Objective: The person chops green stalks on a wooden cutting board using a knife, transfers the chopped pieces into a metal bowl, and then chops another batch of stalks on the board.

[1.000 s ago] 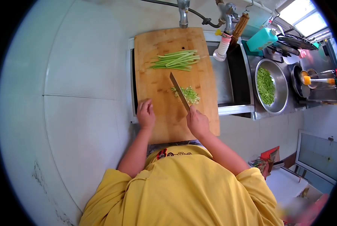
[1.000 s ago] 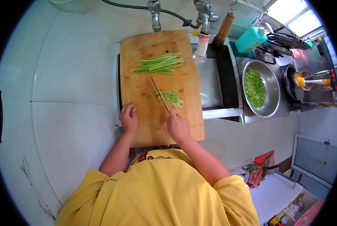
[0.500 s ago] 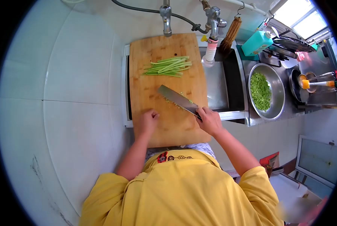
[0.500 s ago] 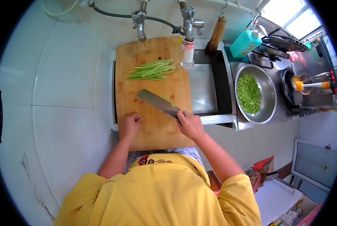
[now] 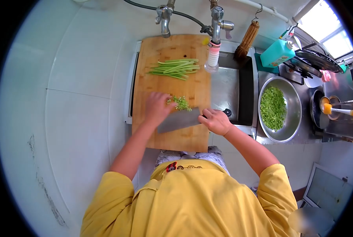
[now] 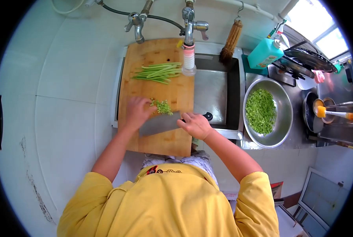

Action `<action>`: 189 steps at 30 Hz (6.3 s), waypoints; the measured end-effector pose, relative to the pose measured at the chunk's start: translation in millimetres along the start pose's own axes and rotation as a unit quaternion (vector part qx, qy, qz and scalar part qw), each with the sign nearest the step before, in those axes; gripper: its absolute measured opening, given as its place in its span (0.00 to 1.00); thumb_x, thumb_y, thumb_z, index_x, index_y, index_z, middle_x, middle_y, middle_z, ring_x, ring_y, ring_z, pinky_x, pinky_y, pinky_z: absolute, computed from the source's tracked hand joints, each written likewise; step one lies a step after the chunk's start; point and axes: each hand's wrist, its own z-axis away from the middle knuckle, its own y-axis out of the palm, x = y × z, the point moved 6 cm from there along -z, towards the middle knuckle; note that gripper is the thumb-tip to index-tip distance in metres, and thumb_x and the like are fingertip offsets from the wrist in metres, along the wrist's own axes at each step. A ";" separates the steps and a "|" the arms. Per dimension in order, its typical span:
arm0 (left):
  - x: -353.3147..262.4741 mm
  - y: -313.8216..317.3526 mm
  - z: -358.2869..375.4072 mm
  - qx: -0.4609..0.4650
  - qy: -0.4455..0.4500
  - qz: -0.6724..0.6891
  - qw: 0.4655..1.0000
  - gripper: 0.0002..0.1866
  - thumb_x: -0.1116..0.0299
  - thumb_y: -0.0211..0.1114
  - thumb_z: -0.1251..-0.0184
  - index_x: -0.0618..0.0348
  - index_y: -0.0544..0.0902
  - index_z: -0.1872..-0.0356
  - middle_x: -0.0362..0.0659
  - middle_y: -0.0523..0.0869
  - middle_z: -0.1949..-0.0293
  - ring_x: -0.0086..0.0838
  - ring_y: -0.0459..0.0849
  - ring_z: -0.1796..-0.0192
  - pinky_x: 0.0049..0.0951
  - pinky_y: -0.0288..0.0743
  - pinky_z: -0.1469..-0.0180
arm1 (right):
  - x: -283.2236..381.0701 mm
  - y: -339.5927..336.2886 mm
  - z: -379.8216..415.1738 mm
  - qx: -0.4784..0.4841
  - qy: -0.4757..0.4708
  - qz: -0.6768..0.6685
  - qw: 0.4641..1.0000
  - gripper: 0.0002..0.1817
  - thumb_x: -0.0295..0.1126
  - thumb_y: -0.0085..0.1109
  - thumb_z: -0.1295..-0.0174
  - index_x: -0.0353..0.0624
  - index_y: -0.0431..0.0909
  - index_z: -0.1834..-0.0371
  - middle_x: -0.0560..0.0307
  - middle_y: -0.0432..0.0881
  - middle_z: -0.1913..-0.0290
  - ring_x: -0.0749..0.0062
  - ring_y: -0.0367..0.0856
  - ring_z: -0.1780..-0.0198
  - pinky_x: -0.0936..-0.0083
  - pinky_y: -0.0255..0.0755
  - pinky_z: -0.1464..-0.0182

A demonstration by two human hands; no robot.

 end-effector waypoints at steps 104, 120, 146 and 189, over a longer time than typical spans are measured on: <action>-408.2 252.2 -106.1 0.038 0.133 0.218 0.966 0.07 0.73 0.65 0.44 0.52 0.85 0.64 0.43 0.82 0.53 0.40 0.81 0.54 0.37 0.74 0.53 | -92.5 -105.2 376.4 -0.388 0.680 -0.282 0.554 0.11 0.35 0.50 0.35 0.36 0.71 0.65 0.40 0.80 0.74 0.42 0.80 0.70 0.55 0.70 0.64; -122.7 133.5 -5.0 0.016 -0.277 0.729 0.626 0.11 0.80 0.57 0.35 0.66 0.79 0.53 0.44 0.83 0.59 0.27 0.82 0.56 0.23 0.76 0.48 | -20.7 -37.7 202.8 -0.288 0.553 -0.559 0.546 0.09 0.32 0.49 0.31 0.42 0.69 0.69 0.63 0.71 0.83 0.82 0.69 0.86 0.82 0.63 0.86; 90.4 58.2 9.7 -0.141 -0.171 0.274 0.936 0.11 0.84 0.70 0.52 0.62 0.81 0.67 0.40 0.80 0.67 0.25 0.81 0.66 0.22 0.76 0.63 | 53.5 98.6 31.3 -0.121 0.551 -0.502 0.655 0.13 0.33 0.52 0.32 0.38 0.64 0.73 0.58 0.72 0.85 0.75 0.70 0.86 0.73 0.64 0.82; 84.6 49.6 12.7 -0.050 -0.145 0.221 0.963 0.05 0.75 0.72 0.51 0.60 0.85 0.72 0.41 0.81 0.73 0.26 0.79 0.73 0.25 0.73 0.67 | 64.1 108.9 8.5 -0.106 0.525 -0.562 0.630 0.09 0.31 0.50 0.31 0.41 0.67 0.69 0.62 0.71 0.83 0.80 0.69 0.85 0.79 0.63 0.84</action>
